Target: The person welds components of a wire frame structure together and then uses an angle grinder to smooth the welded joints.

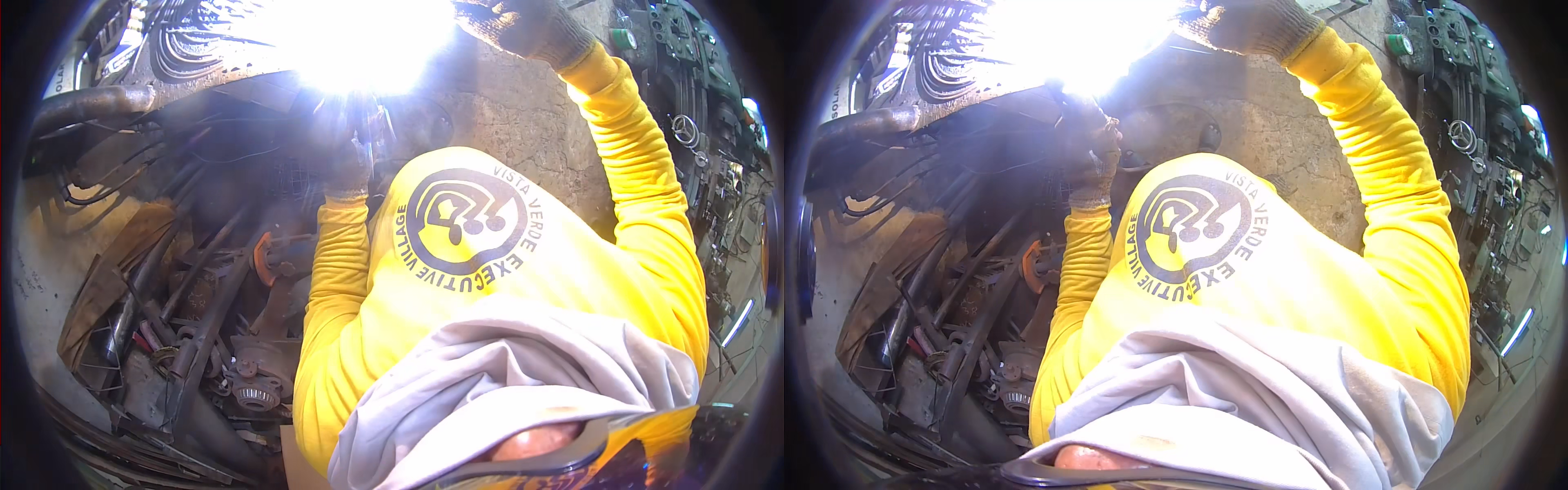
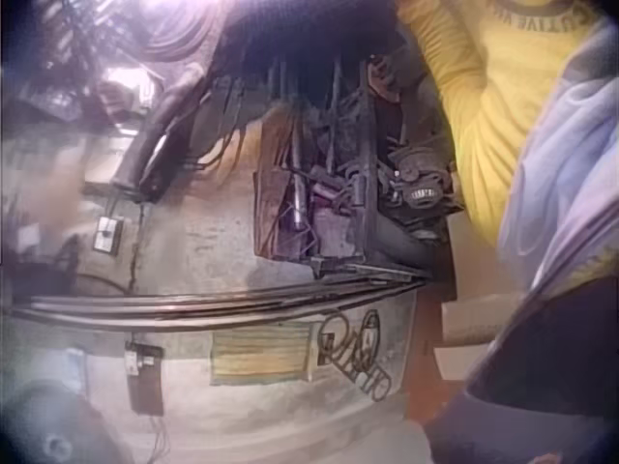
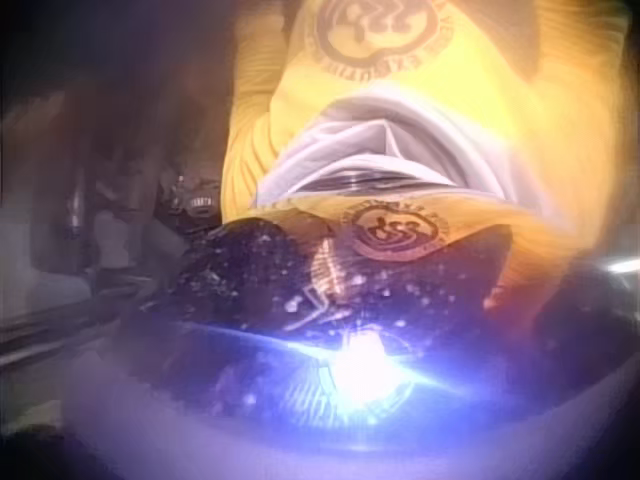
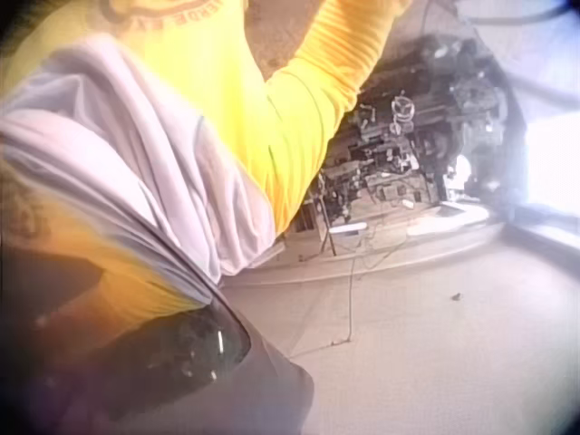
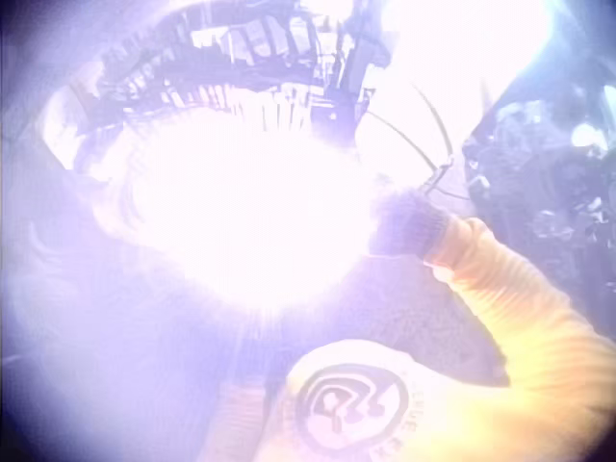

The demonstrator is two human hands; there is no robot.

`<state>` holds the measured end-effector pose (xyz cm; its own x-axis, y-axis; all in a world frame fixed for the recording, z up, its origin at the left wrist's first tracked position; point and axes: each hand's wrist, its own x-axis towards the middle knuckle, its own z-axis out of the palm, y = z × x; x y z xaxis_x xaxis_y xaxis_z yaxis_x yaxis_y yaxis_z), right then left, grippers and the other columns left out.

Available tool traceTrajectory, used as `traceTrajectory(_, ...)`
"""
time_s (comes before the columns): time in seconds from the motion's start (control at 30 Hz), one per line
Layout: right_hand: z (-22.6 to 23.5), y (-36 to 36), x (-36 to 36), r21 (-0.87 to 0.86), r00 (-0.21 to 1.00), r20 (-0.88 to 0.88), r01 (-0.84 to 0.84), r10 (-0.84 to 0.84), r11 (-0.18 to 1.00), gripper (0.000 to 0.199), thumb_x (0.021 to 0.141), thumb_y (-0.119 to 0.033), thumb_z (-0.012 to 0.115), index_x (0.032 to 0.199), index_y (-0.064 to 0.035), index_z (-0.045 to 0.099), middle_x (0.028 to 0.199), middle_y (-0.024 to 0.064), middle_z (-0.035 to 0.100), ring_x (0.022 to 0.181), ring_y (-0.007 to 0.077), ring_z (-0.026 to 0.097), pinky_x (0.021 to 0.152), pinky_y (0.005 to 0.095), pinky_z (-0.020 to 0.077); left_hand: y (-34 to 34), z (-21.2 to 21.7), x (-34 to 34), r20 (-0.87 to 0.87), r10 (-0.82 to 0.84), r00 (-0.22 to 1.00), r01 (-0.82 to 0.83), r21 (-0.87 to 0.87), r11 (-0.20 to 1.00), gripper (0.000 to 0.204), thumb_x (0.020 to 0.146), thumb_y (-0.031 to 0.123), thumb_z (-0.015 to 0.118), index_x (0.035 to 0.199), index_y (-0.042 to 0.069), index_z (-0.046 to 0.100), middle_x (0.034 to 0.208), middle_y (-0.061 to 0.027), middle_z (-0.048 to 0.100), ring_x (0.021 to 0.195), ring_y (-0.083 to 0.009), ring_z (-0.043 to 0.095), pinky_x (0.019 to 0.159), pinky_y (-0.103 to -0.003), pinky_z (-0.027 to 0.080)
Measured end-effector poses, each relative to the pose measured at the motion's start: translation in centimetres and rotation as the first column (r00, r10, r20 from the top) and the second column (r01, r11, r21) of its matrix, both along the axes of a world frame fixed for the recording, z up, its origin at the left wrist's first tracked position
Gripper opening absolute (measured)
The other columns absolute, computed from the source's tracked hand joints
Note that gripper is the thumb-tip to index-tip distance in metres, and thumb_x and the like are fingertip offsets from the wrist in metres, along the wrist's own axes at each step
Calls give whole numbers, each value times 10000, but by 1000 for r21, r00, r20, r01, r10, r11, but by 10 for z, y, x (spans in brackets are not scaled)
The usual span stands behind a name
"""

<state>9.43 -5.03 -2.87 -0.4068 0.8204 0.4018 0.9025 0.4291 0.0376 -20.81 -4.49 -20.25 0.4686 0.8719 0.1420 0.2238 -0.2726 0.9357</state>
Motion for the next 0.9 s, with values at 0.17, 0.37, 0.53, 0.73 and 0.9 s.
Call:
traceTrajectory(0.17,-1,4,2,-259,934,-358,-111,11,960,143,736,-29,665,654,-110,581,648,62,556,569,254,551,534,365,475,7,-11,-2,-192,22,981,33,277,960,129,908,183,653,925,56,671,766,-45,672,719,-178,661,676,-323,517)
traceTrajectory(0.37,21,6,-5,-87,981,27,-189,192,978,159,767,-47,665,654,-116,578,653,52,555,580,263,549,526,389,459,9,-78,-13,-583,208,786,327,677,660,101,887,177,665,929,86,661,775,-35,667,719,-172,640,697,-328,518)
traceTrajectory(0.53,13,9,-7,-263,970,-237,-118,55,958,110,809,-56,658,708,-87,629,673,72,596,594,288,577,558,405,483,0,-49,-20,-550,39,834,201,369,908,215,932,214,619,1071,50,606,931,-95,650,820,-224,621,764,-369,523)
traceTrajectory(0.73,2,2,11,-311,806,-592,-211,-15,927,188,813,-98,742,994,-45,749,850,165,724,752,300,711,702,383,566,-3,-18,-14,-472,189,861,195,651,734,269,969,235,588,1132,21,601,965,-155,625,803,-290,626,748,-398,517)
traceTrajectory(0.9,14,-1,7,-369,889,-441,-56,-122,928,202,818,-102,737,1013,-53,746,817,167,713,697,332,690,668,391,565,-6,17,7,-321,131,938,-16,337,942,285,977,255,588,1110,3,596,959,-132,617,785,-292,620,678,-376,500)
